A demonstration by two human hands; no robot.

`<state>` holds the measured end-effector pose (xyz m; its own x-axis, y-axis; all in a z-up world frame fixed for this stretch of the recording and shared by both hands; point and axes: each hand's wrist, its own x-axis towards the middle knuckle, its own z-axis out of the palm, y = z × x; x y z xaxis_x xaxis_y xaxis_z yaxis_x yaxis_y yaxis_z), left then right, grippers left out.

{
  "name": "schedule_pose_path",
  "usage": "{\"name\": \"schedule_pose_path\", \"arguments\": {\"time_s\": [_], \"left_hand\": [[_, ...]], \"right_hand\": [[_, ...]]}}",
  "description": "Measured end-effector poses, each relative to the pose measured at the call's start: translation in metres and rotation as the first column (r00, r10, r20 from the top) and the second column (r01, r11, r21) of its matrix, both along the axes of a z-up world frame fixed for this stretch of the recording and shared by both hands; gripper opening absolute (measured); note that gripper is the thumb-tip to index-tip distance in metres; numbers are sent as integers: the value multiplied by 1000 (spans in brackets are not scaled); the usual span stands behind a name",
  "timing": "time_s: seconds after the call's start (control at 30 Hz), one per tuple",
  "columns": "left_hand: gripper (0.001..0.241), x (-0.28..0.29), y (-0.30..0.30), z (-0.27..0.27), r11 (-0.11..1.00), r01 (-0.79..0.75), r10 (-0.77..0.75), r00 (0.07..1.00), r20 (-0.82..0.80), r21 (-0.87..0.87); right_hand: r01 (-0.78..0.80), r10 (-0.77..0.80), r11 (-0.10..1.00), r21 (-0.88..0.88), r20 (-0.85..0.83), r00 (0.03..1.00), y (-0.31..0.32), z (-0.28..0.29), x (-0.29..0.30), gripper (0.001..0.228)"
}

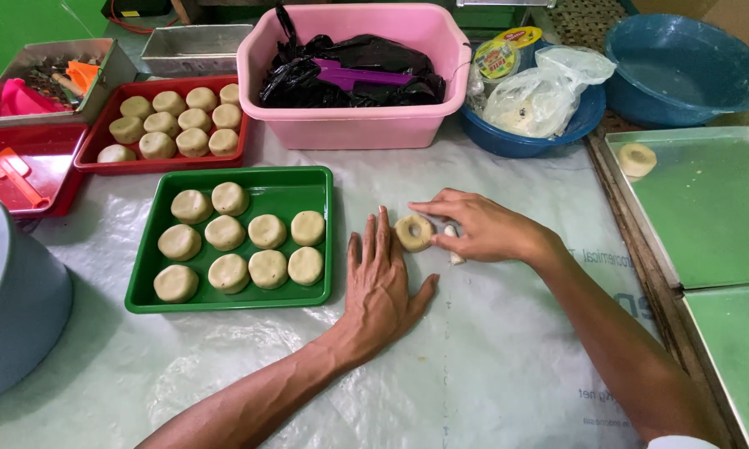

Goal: Prepare and shape dough balls with filling to make pastries on a tray.

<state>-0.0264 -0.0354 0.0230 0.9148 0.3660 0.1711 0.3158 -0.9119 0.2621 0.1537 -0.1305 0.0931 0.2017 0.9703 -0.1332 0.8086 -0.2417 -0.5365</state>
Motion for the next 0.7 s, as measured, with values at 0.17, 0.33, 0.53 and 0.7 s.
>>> {"name": "schedule_pose_path", "arguments": {"time_s": [0.17,0.33,0.53,0.7], "left_hand": [[94,3,1,-7,1000,12,-12,1000,-14,5],[95,2,3,-4,1000,24,-24,1000,-13,8],[65,9,11,-18,988,-61,93,967,237,-140],[35,16,21,-40,970,-68,149,924,353,-232]], "right_hand": [[-33,33,999,6,21,999,2,-15,4,65],[-2,2,1000,-7,50,999,6,-28,7,73],[69,-66,997,30,-77,995,10,-31,10,53],[213,-200,977,5,-321,926,9,-41,8,41]]}}
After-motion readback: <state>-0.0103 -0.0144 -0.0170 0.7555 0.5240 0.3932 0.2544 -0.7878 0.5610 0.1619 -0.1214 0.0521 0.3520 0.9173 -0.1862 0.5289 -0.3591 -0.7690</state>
